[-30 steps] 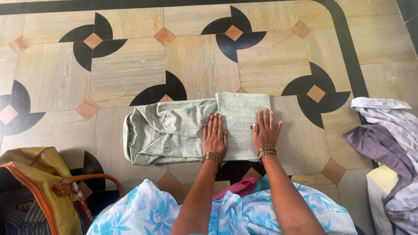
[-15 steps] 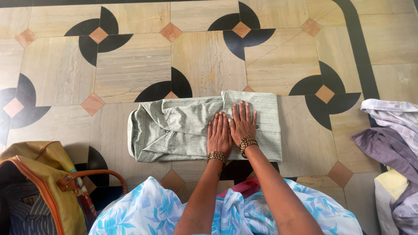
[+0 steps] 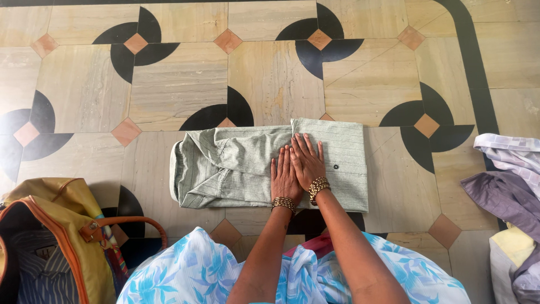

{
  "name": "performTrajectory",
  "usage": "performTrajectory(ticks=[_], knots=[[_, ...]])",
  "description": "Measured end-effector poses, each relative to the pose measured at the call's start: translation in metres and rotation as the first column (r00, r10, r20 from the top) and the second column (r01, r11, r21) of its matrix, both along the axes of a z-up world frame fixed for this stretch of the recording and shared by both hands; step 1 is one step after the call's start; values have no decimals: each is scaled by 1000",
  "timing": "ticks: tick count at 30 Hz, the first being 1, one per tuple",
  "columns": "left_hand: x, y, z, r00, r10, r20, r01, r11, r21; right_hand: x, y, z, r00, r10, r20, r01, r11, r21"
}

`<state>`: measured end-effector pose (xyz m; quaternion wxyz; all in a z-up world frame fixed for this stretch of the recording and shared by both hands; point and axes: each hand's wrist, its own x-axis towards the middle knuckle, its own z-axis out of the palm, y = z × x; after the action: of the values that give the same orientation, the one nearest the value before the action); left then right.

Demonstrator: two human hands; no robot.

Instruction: The person folds a light-colored long-sleeved shirt on a tiled floor. They smooth the fabric, fold the sleeves inward, fold the body in half, then fold it again into a compact rectangle and place it into a nearby bag.

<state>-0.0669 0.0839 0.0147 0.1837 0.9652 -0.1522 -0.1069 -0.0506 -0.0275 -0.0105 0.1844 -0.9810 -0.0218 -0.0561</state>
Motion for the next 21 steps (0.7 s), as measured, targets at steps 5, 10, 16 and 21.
performTrajectory(ticks=[5, 10, 16, 21], knots=[[2, -2, -5, 1000, -4, 30, 3, 999, 35, -5, 2, 17, 998, -5, 56, 1, 997, 75], [8, 3, -19, 996, -63, 61, 54, 990, 128, -5, 4, 21, 998, -6, 57, 3, 999, 38], [53, 22, -31, 984, -103, 146, 83, 987, 136, -3, 6, 19, 998, -10, 65, 13, 999, -43], [70, 27, -33, 975, -105, 197, 86, 991, 102, -3, 8, 19, 999, -18, 48, 22, 997, -76]])
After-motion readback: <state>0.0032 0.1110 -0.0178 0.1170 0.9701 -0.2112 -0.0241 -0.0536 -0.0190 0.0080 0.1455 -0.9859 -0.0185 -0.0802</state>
